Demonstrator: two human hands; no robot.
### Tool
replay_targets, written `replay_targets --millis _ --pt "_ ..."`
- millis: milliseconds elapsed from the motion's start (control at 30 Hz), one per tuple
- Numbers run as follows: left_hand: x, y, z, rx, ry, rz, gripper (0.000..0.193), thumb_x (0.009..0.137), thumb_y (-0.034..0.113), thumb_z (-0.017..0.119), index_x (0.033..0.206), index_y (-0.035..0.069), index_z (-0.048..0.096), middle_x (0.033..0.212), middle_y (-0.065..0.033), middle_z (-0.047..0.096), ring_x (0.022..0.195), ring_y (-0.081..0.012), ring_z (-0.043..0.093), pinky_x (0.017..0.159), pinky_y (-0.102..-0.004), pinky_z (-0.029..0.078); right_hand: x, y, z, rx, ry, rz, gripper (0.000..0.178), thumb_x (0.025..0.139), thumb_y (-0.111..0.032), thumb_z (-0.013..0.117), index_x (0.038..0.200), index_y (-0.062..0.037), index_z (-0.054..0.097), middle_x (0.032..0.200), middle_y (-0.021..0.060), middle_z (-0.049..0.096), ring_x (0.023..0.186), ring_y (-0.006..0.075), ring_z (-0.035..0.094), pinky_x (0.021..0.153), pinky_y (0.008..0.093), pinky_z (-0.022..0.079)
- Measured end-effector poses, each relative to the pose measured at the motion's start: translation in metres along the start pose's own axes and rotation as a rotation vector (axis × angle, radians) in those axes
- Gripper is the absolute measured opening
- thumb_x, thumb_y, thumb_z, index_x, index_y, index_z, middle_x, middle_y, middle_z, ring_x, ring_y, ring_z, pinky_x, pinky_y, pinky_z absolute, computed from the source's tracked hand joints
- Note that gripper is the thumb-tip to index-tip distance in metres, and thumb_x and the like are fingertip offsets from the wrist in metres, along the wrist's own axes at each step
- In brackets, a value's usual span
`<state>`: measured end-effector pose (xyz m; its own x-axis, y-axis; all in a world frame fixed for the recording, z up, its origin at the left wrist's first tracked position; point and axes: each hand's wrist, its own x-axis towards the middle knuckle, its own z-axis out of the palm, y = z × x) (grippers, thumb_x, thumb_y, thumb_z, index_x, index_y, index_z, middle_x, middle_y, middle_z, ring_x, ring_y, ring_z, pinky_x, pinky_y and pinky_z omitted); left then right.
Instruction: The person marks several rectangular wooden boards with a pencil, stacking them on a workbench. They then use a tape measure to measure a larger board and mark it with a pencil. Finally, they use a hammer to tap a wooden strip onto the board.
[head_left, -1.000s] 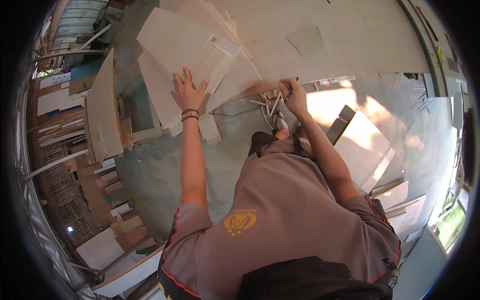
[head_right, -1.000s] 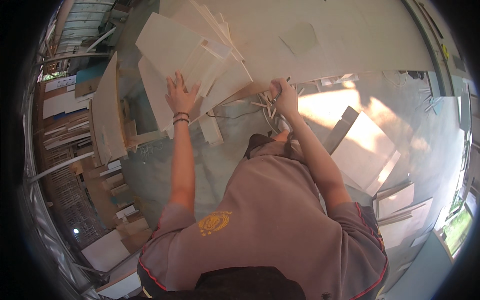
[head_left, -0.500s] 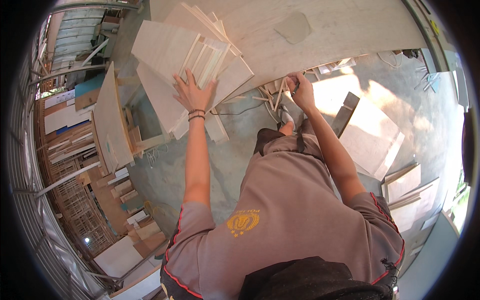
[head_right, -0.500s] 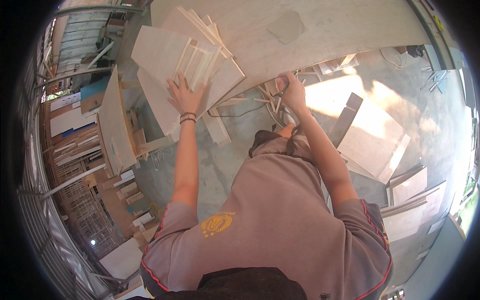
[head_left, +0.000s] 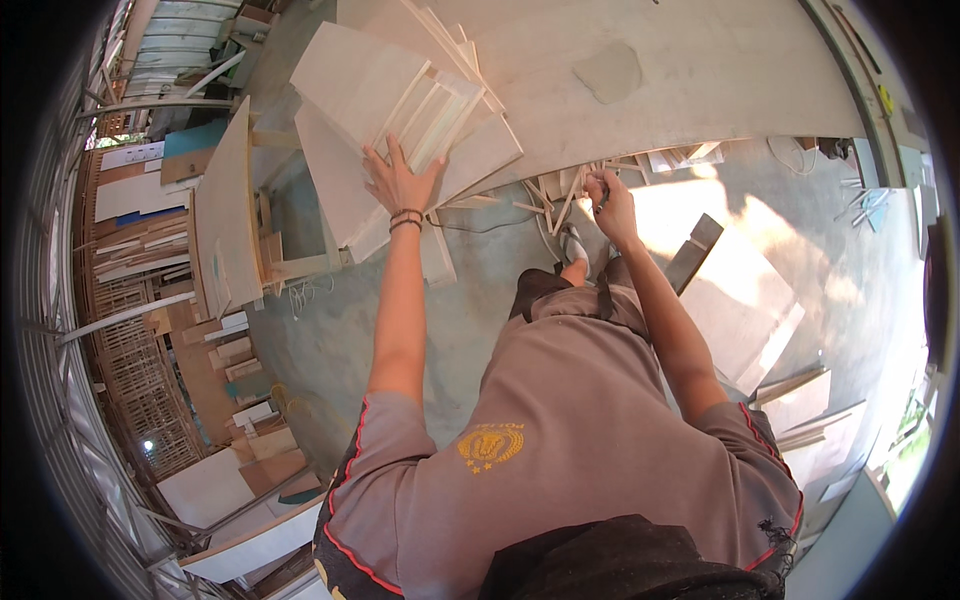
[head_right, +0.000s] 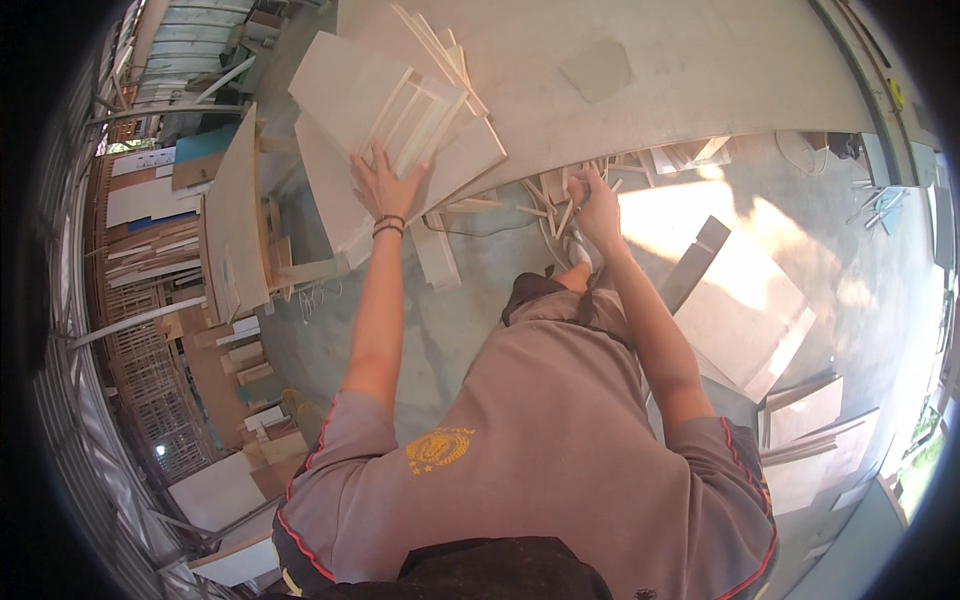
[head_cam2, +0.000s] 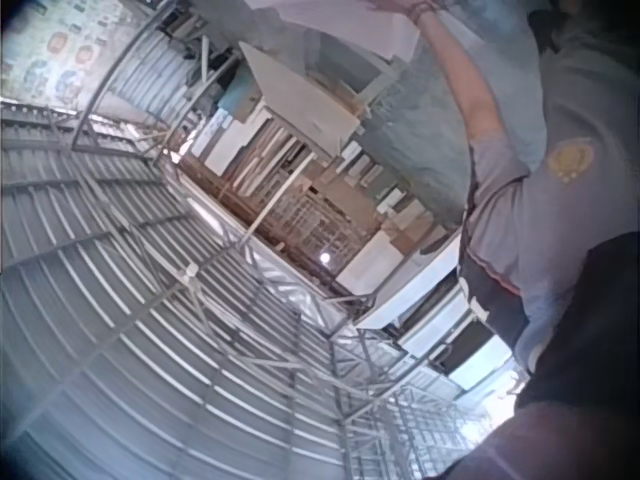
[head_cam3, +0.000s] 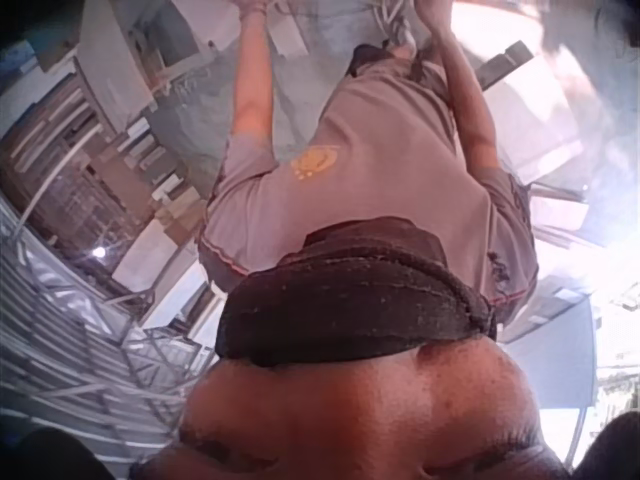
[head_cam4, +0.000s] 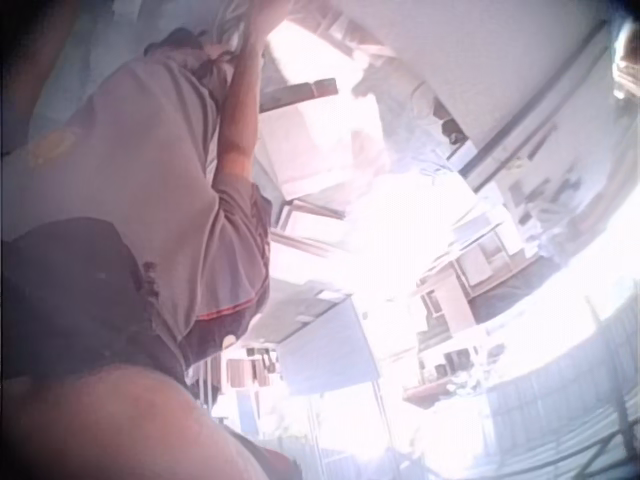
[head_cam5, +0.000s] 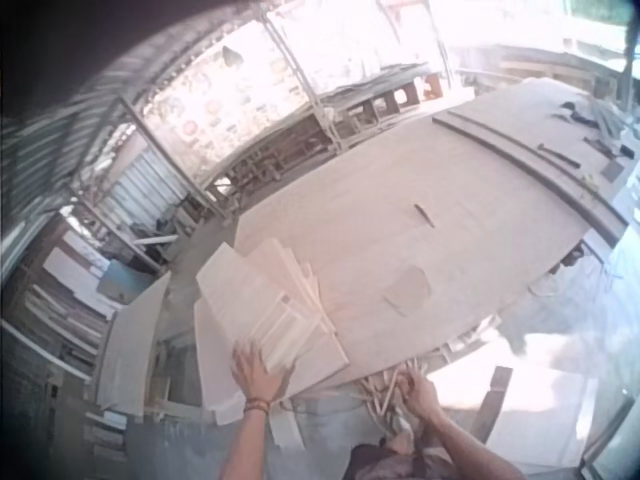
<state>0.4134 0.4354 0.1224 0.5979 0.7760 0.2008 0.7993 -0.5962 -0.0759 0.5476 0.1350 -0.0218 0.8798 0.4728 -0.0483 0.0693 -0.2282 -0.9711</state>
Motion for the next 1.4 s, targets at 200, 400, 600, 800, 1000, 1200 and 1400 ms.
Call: replay_targets --millis 200,400,600,800,1000,1200,1400 --pt "-0.012 -0.031 0.023 -0.078 0.08 0.108 0.106 0.075 0.058 0.078 0.159 0.019 0.026 0.163 -0.026 0.01 0.149 -0.0423 0.021 0.117 -0.0567 0.028 -0.017 -0.02 -0.033 0.078 -0.027 0.13 0.033 0.105 -0.034 0.049 0.113 -0.0039 0.061 0.087 0.0173 0.072 0.079 0.0299 0.072 0.071 0.0405 0.053" --pt "-0.018 -0.036 0.031 -0.089 0.15 0.134 0.103 0.074 0.058 0.079 0.154 0.012 0.034 0.159 -0.0292 0.021 0.146 -0.0449 0.025 0.117 -0.0535 0.028 -0.04 0.026 -0.082 0.063 0.02 0.214 0.03 0.102 -0.025 0.052 0.12 -0.0044 0.064 0.086 0.0151 0.073 0.073 0.021 0.071 0.069 0.0358 0.055" --pt "-0.018 -0.034 0.026 -0.068 0.178 0.154 0.103 0.074 0.06 0.078 0.154 0.012 0.036 0.156 -0.0288 0.026 0.145 -0.0439 0.028 0.113 -0.0575 0.03 -0.06 0.006 -0.145 -0.331 0.233 0.13 0.032 0.096 -0.034 0.066 0.104 -0.0048 0.075 0.091 0.0142 0.068 0.08 0.0238 0.066 0.075 0.036 0.05" --pt "-0.017 -0.049 0.037 -0.219 0.23 0.196 0.11 0.072 0.065 0.079 0.156 0.014 0.031 0.159 -0.0257 0.023 0.144 -0.0437 0.031 0.113 -0.0553 0.036 -0.062 -0.038 -0.161 0.063 0.402 0.2 0.037 0.094 -0.027 0.068 0.119 0.0012 0.068 0.091 0.0116 0.07 0.079 0.0163 0.067 0.067 0.0294 0.054" --pt "-0.011 -0.064 0.046 -0.351 0.319 0.269 0.107 0.07 0.061 0.082 0.152 0.009 0.037 0.156 -0.0259 0.03 0.139 -0.0431 0.04 0.106 -0.0511 0.046 -0.055 -0.116 -0.134 0.206 0.441 0.092 0.038 0.096 -0.02 0.068 0.127 0.0002 0.062 0.092 0.0052 0.067 0.083 0.0118 0.065 0.07 0.0262 0.054" --pt "-0.011 -0.088 0.046 -0.293 0.319 0.343 0.097 0.075 0.052 0.081 0.151 0.008 0.039 0.154 -0.0244 0.034 0.14 -0.043 0.039 0.112 -0.0562 0.037 -0.064 -0.21 -0.135 0.162 0.455 -0.172 0.038 0.096 -0.01 0.064 0.132 0.0005 0.061 0.097 0.0054 0.064 0.081 0.0121 0.061 0.071 0.0265 0.051" --pt "0.001 -0.172 0.056 -0.285 0.267 0.372 0.097 0.074 0.047 0.082 0.153 0.011 0.037 0.155 -0.0229 0.034 0.141 -0.0399 0.038 0.116 -0.0564 0.03 -0.128 -0.316 -0.145 0.242 0.426 -0.876 0.041 0.089 0.001 0.062 0.13 -0.0039 0.055 0.1 0.0119 0.064 0.075 0.0212 0.058 0.062 0.0299 0.05"
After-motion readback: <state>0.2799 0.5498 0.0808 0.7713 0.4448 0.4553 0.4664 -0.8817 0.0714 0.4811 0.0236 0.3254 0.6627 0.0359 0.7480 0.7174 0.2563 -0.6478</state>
